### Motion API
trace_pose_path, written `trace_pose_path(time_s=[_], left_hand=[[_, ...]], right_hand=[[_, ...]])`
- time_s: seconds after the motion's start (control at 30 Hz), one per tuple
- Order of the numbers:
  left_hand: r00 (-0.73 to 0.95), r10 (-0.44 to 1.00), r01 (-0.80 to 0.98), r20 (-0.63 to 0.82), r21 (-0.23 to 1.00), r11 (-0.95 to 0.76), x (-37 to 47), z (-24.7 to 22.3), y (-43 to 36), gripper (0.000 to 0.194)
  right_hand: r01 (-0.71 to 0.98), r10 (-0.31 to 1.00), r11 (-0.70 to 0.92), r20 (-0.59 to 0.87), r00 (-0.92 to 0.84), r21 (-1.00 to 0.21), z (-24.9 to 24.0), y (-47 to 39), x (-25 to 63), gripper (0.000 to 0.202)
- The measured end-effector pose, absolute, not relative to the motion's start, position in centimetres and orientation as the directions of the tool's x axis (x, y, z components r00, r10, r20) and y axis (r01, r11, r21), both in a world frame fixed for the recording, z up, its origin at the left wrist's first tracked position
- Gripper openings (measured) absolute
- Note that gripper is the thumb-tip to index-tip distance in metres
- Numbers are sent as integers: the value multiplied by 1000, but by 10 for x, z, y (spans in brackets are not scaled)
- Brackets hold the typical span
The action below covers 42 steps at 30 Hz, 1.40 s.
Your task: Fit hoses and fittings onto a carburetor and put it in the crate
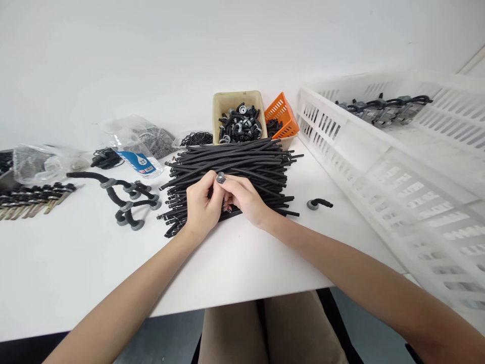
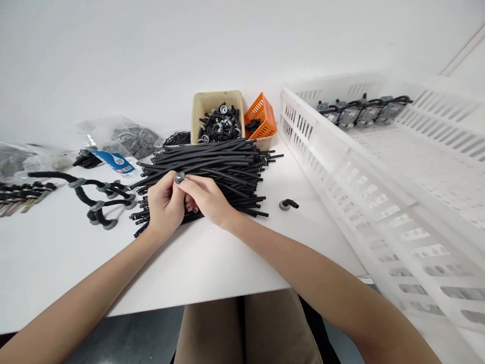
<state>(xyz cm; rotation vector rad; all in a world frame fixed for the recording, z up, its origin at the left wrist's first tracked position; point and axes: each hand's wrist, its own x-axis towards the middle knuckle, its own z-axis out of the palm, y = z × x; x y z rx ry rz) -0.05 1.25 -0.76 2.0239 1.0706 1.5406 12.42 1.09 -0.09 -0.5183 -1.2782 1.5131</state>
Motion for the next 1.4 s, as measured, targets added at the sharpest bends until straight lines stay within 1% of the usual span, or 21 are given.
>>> trace_pose_path(time_s=[0.23, 1.0, 1.4], left_hand=[[108, 752, 346, 650, 685, -642, 0, -6, 12, 46], [112, 755, 333, 646, 692, -641, 0, -7, 13, 46], [108, 753, 352, 649, 683, -640, 0, -6, 12, 45]], right_hand=[[-434, 886, 119, 293, -360, -893, -1, 11, 124, 37], [-414, 894, 97, 262, -364, -905, -2, 12, 123, 38], [-418, 888, 114, 281, -365, -901, -2, 12, 124, 37]])
